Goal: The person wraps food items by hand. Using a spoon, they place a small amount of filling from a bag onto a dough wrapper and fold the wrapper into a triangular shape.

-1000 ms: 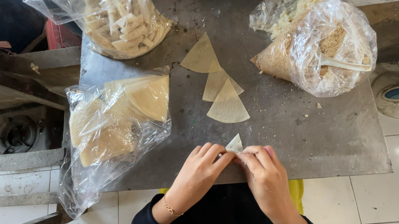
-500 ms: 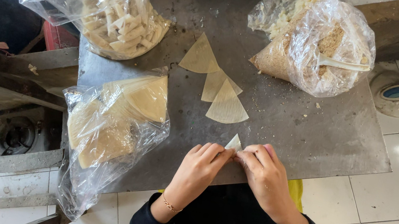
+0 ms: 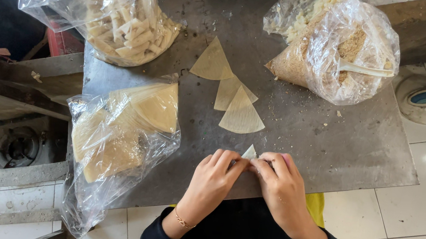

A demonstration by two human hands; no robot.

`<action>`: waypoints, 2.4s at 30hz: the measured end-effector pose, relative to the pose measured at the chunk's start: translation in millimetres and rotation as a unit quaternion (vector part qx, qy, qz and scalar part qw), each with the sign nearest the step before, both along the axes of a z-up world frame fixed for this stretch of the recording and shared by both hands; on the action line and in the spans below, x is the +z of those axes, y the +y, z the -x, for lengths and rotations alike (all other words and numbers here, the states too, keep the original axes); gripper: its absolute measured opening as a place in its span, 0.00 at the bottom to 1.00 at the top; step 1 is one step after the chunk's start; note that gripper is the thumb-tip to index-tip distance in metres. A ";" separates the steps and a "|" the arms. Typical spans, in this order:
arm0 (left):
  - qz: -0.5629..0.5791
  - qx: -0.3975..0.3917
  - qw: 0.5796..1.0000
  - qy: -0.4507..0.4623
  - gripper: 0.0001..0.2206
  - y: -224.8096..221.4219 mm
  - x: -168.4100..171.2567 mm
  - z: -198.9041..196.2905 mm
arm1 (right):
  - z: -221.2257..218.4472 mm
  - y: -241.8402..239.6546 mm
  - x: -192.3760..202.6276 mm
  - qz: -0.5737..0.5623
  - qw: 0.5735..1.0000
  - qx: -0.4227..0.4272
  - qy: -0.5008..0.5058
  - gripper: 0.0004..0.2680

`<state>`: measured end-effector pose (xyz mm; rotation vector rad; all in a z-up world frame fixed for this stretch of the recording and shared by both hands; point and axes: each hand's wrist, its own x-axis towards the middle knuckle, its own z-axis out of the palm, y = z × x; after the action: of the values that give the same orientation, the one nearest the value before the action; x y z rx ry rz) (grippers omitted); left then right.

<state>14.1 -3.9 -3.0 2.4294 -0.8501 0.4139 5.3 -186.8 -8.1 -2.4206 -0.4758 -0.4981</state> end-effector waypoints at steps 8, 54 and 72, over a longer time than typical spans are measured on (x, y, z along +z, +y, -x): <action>-0.017 0.008 1.000 0.021 0.15 -1.2 -0.4 0.3 | 4.5 3.1 -0.4 0.037 0.997 -0.012 -0.071 0.11; 0.045 0.072 0.996 0.039 0.20 -16.1 -10.9 3.3 | -9.9 10.5 -23.2 0.106 0.988 -0.076 -0.086 0.08; 0.011 0.198 0.980 -0.037 0.14 -43.8 -19.6 -8.6 | -5.2 -29.7 -21.6 -0.125 0.972 -0.180 -0.086 0.12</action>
<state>22.6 -47.7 -22.6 2.5747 -0.3825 0.6591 10.6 -216.5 -29.7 -2.2316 -0.0320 -0.8734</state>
